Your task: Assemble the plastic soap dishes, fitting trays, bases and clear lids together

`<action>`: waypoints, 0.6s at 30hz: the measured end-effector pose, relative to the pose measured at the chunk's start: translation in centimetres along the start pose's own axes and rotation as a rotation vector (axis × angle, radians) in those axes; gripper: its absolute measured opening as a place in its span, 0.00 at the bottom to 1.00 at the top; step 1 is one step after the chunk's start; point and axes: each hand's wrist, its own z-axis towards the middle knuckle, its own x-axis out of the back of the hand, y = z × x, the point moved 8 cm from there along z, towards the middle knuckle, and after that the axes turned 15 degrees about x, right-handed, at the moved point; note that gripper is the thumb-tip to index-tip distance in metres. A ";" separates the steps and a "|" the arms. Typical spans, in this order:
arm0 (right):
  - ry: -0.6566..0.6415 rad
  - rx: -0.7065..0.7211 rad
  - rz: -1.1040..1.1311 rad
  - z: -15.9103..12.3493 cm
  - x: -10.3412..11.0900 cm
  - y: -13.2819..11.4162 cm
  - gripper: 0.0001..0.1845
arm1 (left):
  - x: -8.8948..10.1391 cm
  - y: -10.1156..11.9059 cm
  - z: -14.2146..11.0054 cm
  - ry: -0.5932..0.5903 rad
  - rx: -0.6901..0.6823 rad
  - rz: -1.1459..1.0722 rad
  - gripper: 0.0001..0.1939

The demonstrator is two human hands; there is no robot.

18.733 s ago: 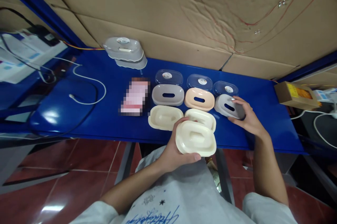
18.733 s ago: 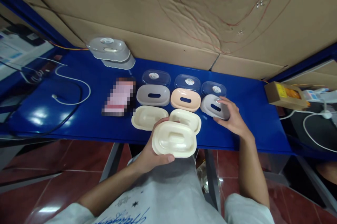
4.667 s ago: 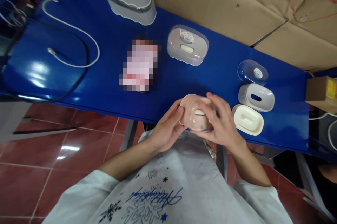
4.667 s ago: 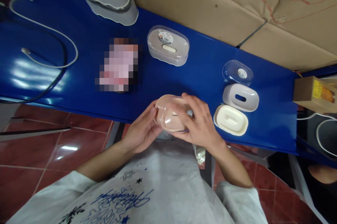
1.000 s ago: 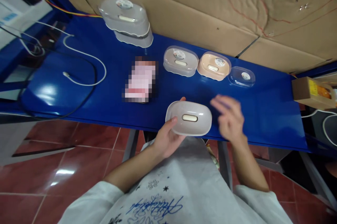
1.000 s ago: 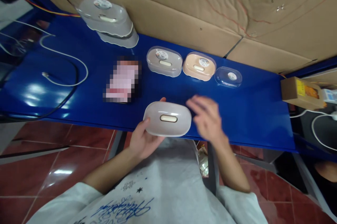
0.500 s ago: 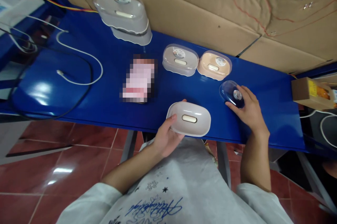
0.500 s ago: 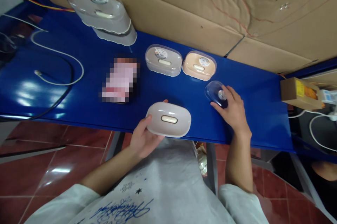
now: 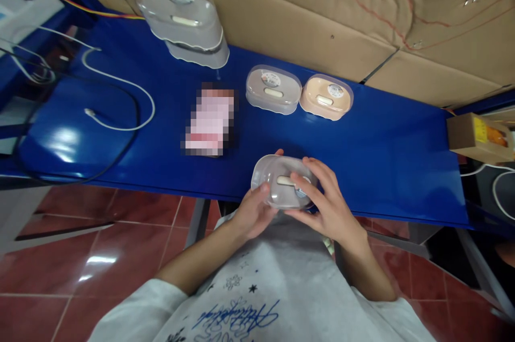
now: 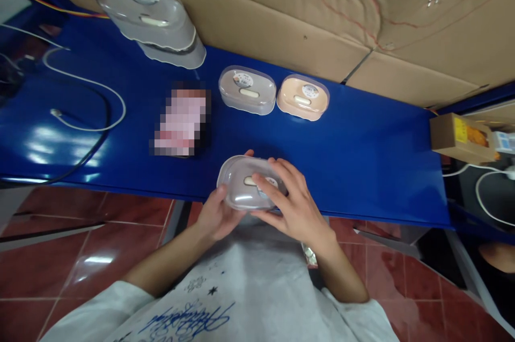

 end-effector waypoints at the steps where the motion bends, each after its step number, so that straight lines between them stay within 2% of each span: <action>1: 0.012 0.012 -0.008 -0.1 0.2 0.0 0.45 | 0.0 0.1 -0.1 -0.005 -0.010 0.025 0.55; 5: 0.098 0.087 -0.031 -0.5 0.9 -0.5 0.41 | 0.0 0.4 -0.6 -0.024 -0.060 0.141 0.62; 9: 0.175 0.110 -0.090 -1.4 0.5 -1.0 0.37 | -0.4 0.5 -1.0 -0.051 -0.118 0.207 0.64; 13: 0.212 0.097 -0.156 -1.9 0.1 -1.0 0.32 | -1.0 -0.1 -0.7 -0.012 -0.081 0.108 0.59; 18: 0.248 0.067 -0.031 -2.1 -0.1 0.0 0.36 | -0.8 -0.2 -0.5 0.016 -0.100 0.115 0.57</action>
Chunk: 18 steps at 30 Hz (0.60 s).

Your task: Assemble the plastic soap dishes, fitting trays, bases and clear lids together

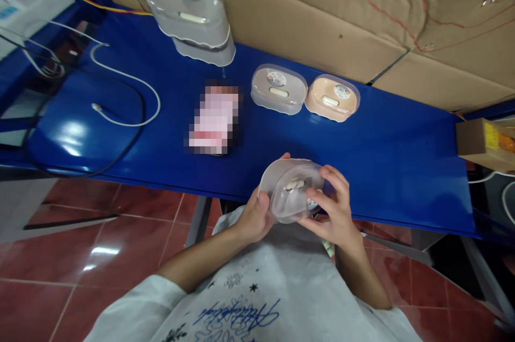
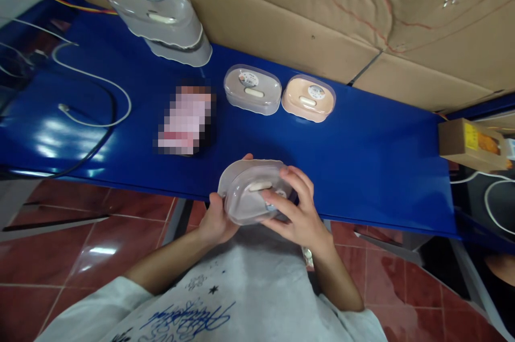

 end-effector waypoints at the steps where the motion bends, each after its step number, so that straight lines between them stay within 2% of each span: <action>1: 0.005 0.006 -0.006 -0.1 0.0 0.0 0.36 | 0.1 0.1 0.0 -0.008 -0.007 0.021 0.57; 6: 0.072 0.028 0.041 -0.4 0.0 -0.2 0.37 | -0.4 1.2 -0.4 -0.148 -0.141 0.215 0.55; 8: 0.120 -0.025 0.100 -0.4 -0.1 0.1 0.40 | -0.2 2.0 -0.9 -0.121 -0.257 0.334 0.50; 11: 0.270 -0.272 0.264 -1.1 -0.2 1.6 0.49 | 0.1 3.0 -1.8 -0.057 -0.442 0.484 0.42; 13: 0.298 -0.465 0.354 -2.1 -0.9 2.7 0.50 | 0.0 3.2 -2.0 -0.100 -0.495 0.525 0.39; 15: 0.292 -0.565 0.303 -3.3 -1.1 3.4 0.50 | 0.0 3.4 -1.8 -0.144 -0.489 0.564 0.37; 16: 0.298 -0.560 0.227 -3.8 -0.6 3.6 0.51 | 0.2 3.5 -1.6 -0.133 -0.478 0.597 0.36; 18: 0.327 -0.455 0.041 -4.2 0.7 3.5 0.54 | 0.9 3.7 -0.9 -0.085 -0.428 0.661 0.36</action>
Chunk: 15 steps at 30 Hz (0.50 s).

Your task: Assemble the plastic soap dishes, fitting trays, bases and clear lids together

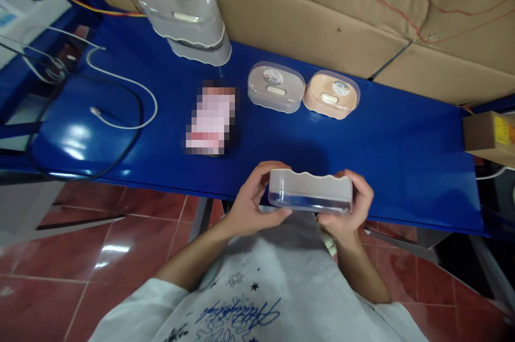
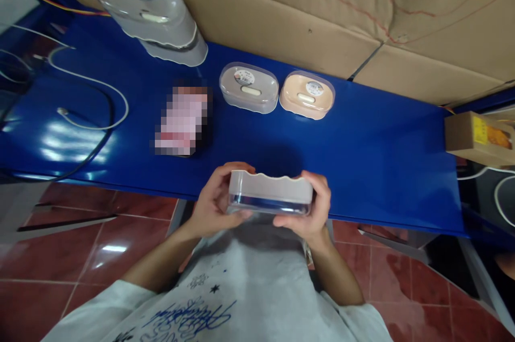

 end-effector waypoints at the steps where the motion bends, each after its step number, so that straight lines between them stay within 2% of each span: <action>1: 0.024 0.094 -0.056 0.1 0.5 -0.4 0.55 | 0.3 -0.3 0.2 0.001 0.036 0.016 0.36; 4: 0.064 0.288 -0.069 0.9 1.2 -1.7 0.54 | 0.8 -1.2 0.7 -0.005 0.156 -0.044 0.38; 6: 0.053 0.310 0.001 2.0 1.1 -2.5 0.56 | 1.5 -1.9 0.9 0.056 0.255 -0.176 0.35; 8: -0.047 0.314 0.034 3.0 0.3 -3.4 0.58 | 1.7 -2.6 0.8 0.097 0.385 -0.353 0.30; 11: -0.180 0.309 0.009 3.9 -0.3 -4.2 0.57 | 0.4 -3.5 0.3 0.004 0.595 -0.548 0.24; 15: -0.184 0.256 0.058 4.4 0.2 -4.1 0.54 | -1.4 -4.1 -0.6 -0.146 0.812 -0.684 0.26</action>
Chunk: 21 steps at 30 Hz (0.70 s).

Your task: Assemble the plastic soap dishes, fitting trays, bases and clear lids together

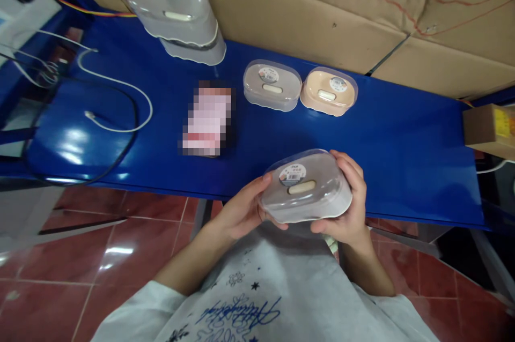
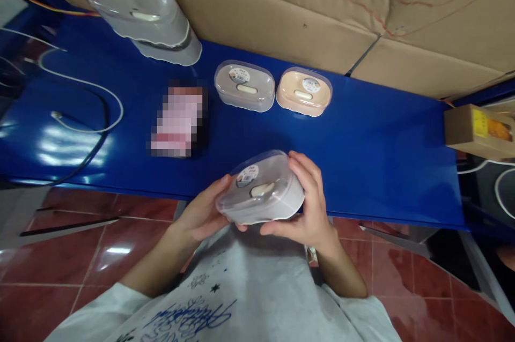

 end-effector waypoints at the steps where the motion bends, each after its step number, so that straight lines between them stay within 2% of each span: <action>1: -0.003 -0.004 -0.003 0.1 0.1 0.0 0.54 | -0.1 -0.3 0.1 -0.015 0.044 -0.028 0.28; 4: -0.005 -0.014 -0.036 0.4 0.7 0.0 0.50 | -0.3 -0.9 0.3 -0.031 0.120 -0.073 0.30; 7: -0.041 -0.030 -0.002 0.6 1.3 0.3 0.45 | -0.5 -0.6 0.0 -0.011 0.095 -0.026 0.30; 9: -0.142 -0.047 0.086 0.4 1.2 0.7 0.49 | -0.2 0.5 -0.5 0.065 -0.036 0.034 0.28; 12: -0.371 -0.105 0.254 -0.6 0.5 1.4 0.59 | 0.6 3.0 -2.1 0.262 -0.329 0.161 0.31; 14: -0.461 -0.142 0.318 -1.4 0.2 1.8 0.65 | 0.6 4.0 -2.8 0.346 -0.434 0.283 0.32; 16: -0.458 -0.178 0.298 -1.7 0.2 2.4 0.67 | 0.2 4.4 -2.8 0.376 -0.455 0.412 0.31; 21: -0.395 -0.258 0.125 -2.2 0.7 4.0 0.58 | -0.4 3.9 -2.1 0.368 -0.476 0.564 0.29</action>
